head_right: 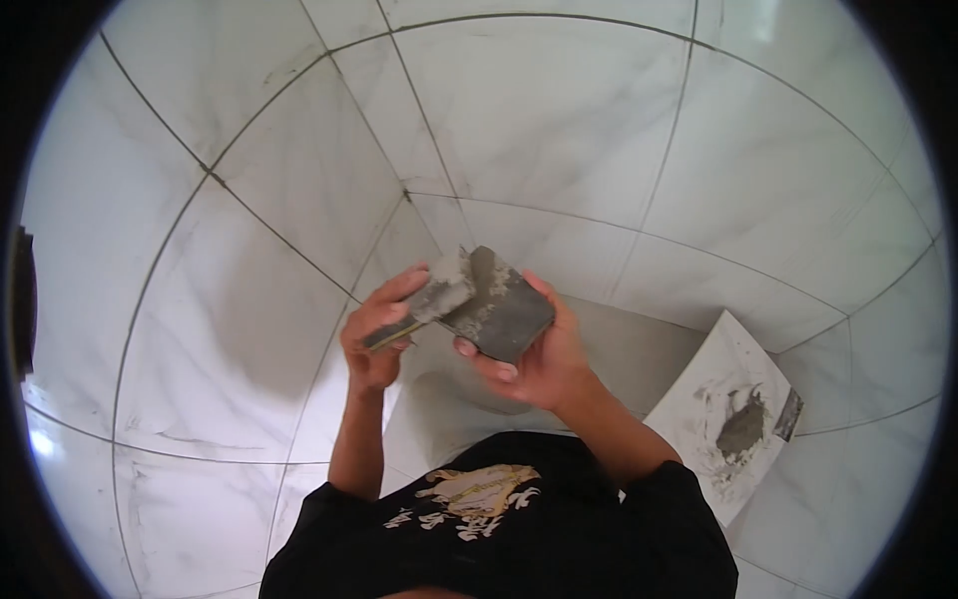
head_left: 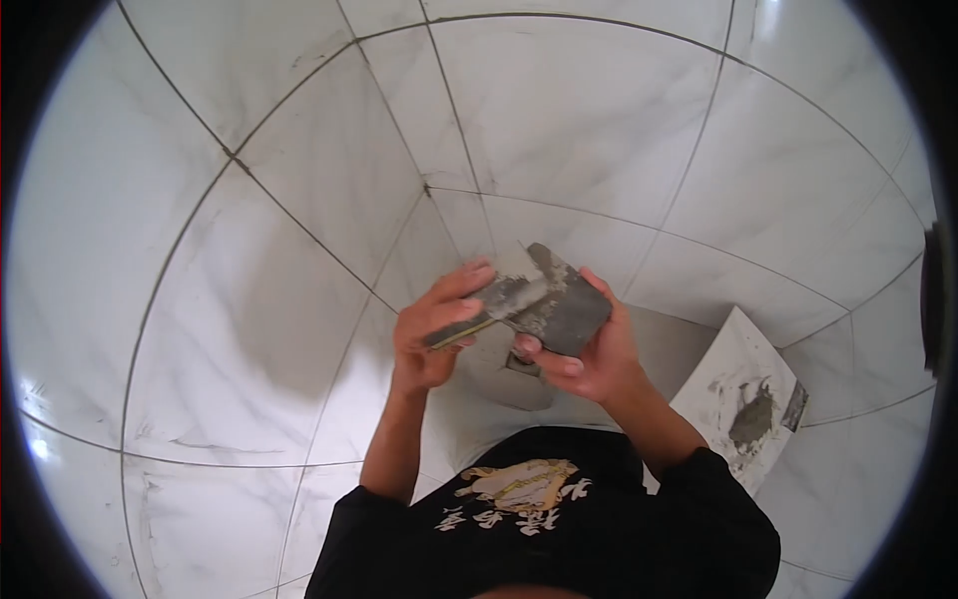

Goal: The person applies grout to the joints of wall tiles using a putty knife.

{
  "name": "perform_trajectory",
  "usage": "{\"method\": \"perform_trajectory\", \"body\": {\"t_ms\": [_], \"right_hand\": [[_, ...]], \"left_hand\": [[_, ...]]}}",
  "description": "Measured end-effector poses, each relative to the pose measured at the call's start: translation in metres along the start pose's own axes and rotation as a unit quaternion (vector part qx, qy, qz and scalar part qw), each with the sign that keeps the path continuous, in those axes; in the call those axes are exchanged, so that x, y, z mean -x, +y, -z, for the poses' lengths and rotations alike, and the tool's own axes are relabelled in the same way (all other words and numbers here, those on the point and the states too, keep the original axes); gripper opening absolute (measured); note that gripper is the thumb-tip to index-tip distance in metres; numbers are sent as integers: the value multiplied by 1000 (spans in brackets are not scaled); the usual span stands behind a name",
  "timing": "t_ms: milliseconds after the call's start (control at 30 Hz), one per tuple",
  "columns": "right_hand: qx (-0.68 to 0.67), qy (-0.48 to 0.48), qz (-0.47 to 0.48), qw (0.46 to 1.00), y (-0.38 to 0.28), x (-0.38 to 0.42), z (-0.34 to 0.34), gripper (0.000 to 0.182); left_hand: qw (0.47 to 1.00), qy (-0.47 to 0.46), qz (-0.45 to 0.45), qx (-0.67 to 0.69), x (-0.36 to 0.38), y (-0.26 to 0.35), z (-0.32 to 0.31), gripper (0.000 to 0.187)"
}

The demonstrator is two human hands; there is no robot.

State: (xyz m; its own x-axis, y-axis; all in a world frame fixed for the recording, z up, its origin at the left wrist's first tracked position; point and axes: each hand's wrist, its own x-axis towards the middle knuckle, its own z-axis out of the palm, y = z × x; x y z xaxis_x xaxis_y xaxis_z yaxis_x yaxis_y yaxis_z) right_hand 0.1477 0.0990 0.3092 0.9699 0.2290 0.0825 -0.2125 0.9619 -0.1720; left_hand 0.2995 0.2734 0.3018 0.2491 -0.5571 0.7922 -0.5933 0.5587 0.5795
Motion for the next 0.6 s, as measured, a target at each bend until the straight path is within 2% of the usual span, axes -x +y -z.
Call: {"method": "perform_trajectory", "body": {"t_ms": [100, 200, 267, 300, 333, 367, 400, 433, 467, 500, 533, 567, 600], "right_hand": [[36, 24, 6, 999, 0, -1, 2, 67], [-4, -21, -37, 999, -1, 2, 1, 69], [-13, 1, -58, 998, -4, 6, 5, 73], [-13, -2, -62, 998, -7, 9, 6, 73], [0, -46, -47, 998, -12, 15, 6, 75], [16, -90, -31, 995, -19, 19, 4, 77], [21, -93, -35, 995, -26, 22, -3, 77], [173, -97, 30, 980, -33, 26, -12, 72], [318, -96, 97, 938, -37, 29, -16, 69], [318, -95, 95, 938, -42, 29, -14, 69], [467, -71, 141, 870, -49, 28, -11, 68], [601, -46, 181, 777, -52, 27, -8, 69], [603, -46, 176, 777, -55, 24, -8, 69]], "left_hand": [[1000, 21, 1, -17, -1, 3, -4, 48], [998, 46, 25, -30, 11, -6, 2, 48], [998, 46, 26, -39, 22, -14, 7, 49], [991, 13, 91, -95, 31, -19, 10, 44], [976, -17, 156, -149, 43, -24, 12, 39], [976, -13, 154, -153, 62, -29, 6, 39], [965, 52, 242, -88, 85, -36, -5, 30], [938, 113, 327, -20, 94, -41, -14, 29], [938, 114, 326, -21, 87, -37, -21, 29], [869, 224, 399, 189, 76, -23, -31, 33], [741, 320, 445, 387, 68, -10, -40, 37], [738, 324, 446, 390, 62, -3, -46, 37], [720, 310, 452, 425, 54, 2, -49, 39]]}}
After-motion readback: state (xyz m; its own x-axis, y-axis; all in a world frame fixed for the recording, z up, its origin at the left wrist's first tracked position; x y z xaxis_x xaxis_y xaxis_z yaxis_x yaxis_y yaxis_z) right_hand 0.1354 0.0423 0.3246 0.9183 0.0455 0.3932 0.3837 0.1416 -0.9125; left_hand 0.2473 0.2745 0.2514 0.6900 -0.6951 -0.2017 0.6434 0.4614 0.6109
